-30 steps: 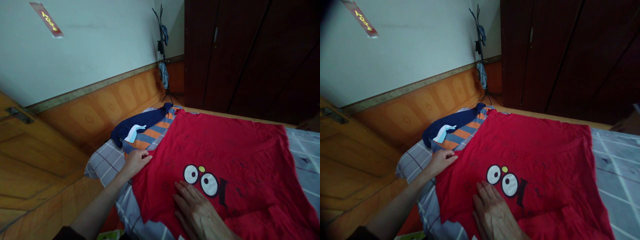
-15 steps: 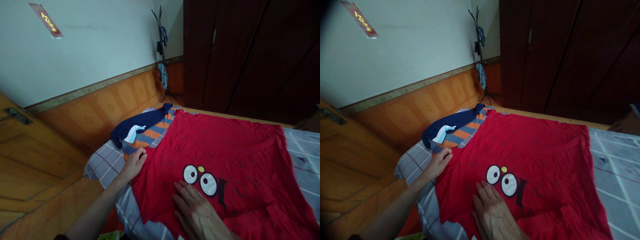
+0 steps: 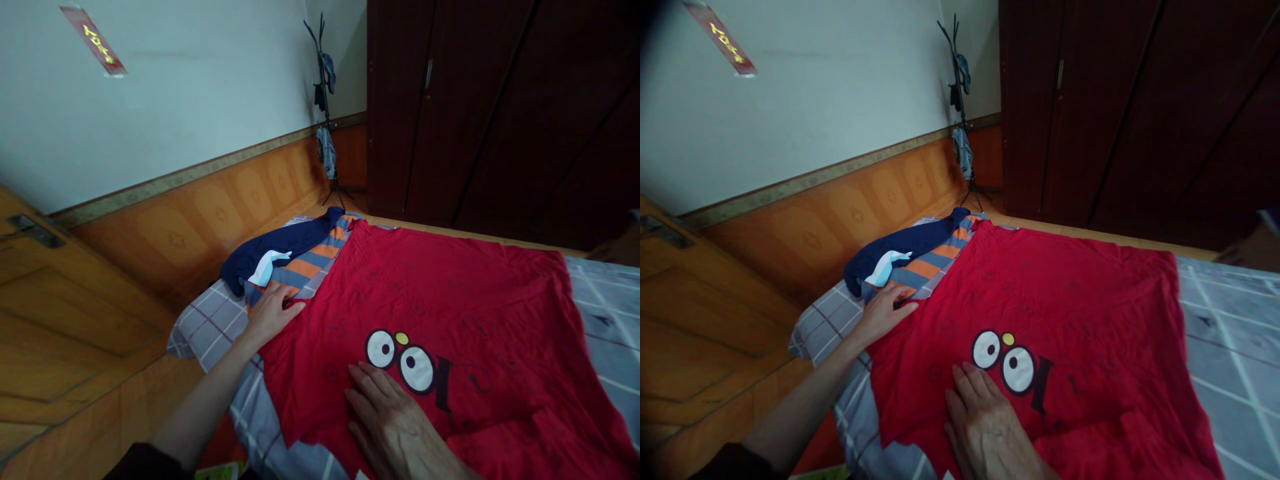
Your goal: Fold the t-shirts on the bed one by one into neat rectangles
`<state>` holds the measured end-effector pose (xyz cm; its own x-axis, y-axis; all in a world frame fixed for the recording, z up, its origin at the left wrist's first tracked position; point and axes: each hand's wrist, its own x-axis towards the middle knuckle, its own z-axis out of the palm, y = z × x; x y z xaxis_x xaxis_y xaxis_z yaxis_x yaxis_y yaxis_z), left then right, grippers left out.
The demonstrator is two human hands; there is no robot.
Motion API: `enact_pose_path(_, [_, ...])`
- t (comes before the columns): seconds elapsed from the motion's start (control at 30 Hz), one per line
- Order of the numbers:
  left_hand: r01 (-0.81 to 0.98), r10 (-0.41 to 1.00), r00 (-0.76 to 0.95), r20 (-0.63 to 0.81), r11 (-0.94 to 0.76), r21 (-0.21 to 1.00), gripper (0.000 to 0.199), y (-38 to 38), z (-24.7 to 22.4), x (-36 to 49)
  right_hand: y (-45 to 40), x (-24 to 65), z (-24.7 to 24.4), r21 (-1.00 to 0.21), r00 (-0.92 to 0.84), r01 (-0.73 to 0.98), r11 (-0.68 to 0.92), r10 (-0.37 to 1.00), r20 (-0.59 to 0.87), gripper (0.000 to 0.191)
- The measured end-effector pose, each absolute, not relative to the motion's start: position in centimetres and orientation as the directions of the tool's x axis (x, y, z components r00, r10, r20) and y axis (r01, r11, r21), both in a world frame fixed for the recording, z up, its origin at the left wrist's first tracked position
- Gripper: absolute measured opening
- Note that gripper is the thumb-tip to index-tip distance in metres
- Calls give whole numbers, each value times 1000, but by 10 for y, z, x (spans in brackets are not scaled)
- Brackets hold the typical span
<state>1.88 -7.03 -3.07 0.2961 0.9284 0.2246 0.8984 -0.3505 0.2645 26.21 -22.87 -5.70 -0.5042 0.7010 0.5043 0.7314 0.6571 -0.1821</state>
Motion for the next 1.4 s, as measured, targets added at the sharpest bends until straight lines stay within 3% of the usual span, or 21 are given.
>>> enact_pose_path(0.2, [930, 928, 325, 184, -349, 118, 13, -68, -32, 19, -227, 262, -65, -213, -509, 714, 667, 703, 497, 22])
enact_pose_path(0.4, [928, 939, 312, 148, -334, 165, 7, -77, -26, 13, -229, 261, -58, -189, -510, 732, 654, 711, 484, 23])
enact_pose_path(0.53, [959, 969, 243, 50, -248, 137, 26, -93, -15, 8, -229, 261, -57, -191, -501, 736, 649, 713, 491, 23])
enact_pose_path(0.67, [964, 965, 262, -29, -261, 50, 24, -107, -11, 3, -227, 262, -61, -188, -522, 727, 660, 710, 473, 22])
enact_pose_path(0.77, [961, 963, 269, -11, -268, 70, 26, -107, -15, -1, -227, 261, -61, -193, -513, 734, 651, 718, 470, 23])
enact_pose_path(0.93, [966, 992, 119, 30, -123, 226, 11, -104, -11, -4, -230, 261, -57, -208, -506, 729, 652, 718, 479, 24])
enact_pose_path(1.1, [964, 982, 154, 110, -174, 204, 16, -113, 6, 16, -230, 263, -55, -206, -504, 726, 656, 712, 488, 24])
enact_pose_path(1.17, [921, 970, 214, 117, -240, 306, 26, -122, 11, 31, -230, 263, -55, -211, -509, 724, 657, 715, 480, 24])
enact_pose_path(1.3, [574, 897, 435, -80, -208, 792, 60, -139, 17, 58, -230, 261, -59, -242, -525, 719, 652, 737, 425, 23])
enact_pose_path(1.4, [337, 838, 538, -87, -119, 934, 62, -139, 19, 64, -230, 259, -59, -276, -507, 725, 632, 760, 407, 23])
